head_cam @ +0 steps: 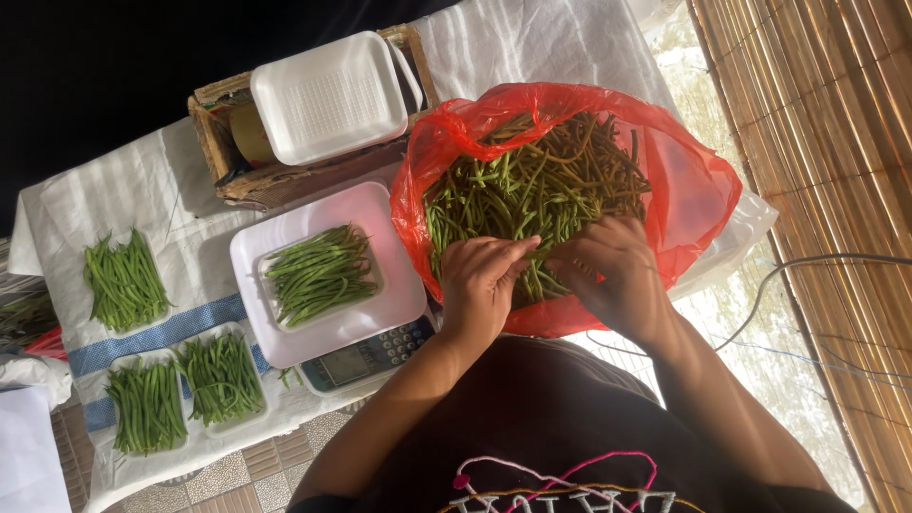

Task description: Sorting and weighing green beans from a large plastic bag into individual trays using a digital scale.

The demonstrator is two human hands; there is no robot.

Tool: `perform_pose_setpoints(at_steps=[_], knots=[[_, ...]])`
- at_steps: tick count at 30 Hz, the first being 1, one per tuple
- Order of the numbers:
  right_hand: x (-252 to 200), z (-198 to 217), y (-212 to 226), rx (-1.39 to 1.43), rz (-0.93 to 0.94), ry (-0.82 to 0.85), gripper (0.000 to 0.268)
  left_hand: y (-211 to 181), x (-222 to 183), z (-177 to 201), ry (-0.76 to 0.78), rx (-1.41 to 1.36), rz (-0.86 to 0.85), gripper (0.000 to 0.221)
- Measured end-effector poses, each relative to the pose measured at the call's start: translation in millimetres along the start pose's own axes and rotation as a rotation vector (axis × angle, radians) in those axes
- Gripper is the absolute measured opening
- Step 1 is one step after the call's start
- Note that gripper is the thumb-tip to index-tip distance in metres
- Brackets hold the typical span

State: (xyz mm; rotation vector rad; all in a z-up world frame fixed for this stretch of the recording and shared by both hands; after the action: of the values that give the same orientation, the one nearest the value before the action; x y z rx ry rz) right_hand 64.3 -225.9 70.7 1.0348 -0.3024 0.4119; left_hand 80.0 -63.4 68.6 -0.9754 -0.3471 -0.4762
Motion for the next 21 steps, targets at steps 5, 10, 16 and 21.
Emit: perform_pose_setpoints(at_steps=[5,10,16,21], knots=[[6.3,10.2,-18.6,0.047,-0.113,0.025,0.012,35.8,-23.6,-30.8,0.091,-0.195,0.158,0.011],[-6.3,53.3,-78.8,-0.11,-0.386,0.014,0.014,72.0,-37.8,-23.1,0.105,-0.401,0.481,0.023],[-54.6,8.1,-136.1,-0.649,-0.702,0.324,0.025,97.3,-52.3,-13.0,0.029,-0.374,0.616,0.019],[-54.8,-21.4,-146.3,-0.669,-0.576,0.226,0.025,94.2,-55.2,-16.1,0.06,-0.352,0.652,0.022]])
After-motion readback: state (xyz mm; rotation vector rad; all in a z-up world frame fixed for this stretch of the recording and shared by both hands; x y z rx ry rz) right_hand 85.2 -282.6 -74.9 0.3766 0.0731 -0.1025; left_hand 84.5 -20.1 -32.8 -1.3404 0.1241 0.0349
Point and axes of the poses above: each hand's wrist, its own x-axis towards the middle knuckle, its own z-axis out of the back of the hand, y = z × x, the point moved 9 cm from there along x, towards the middle knuckle, and after that the axes turned 14 degrees about x, right-handed, at the moved point
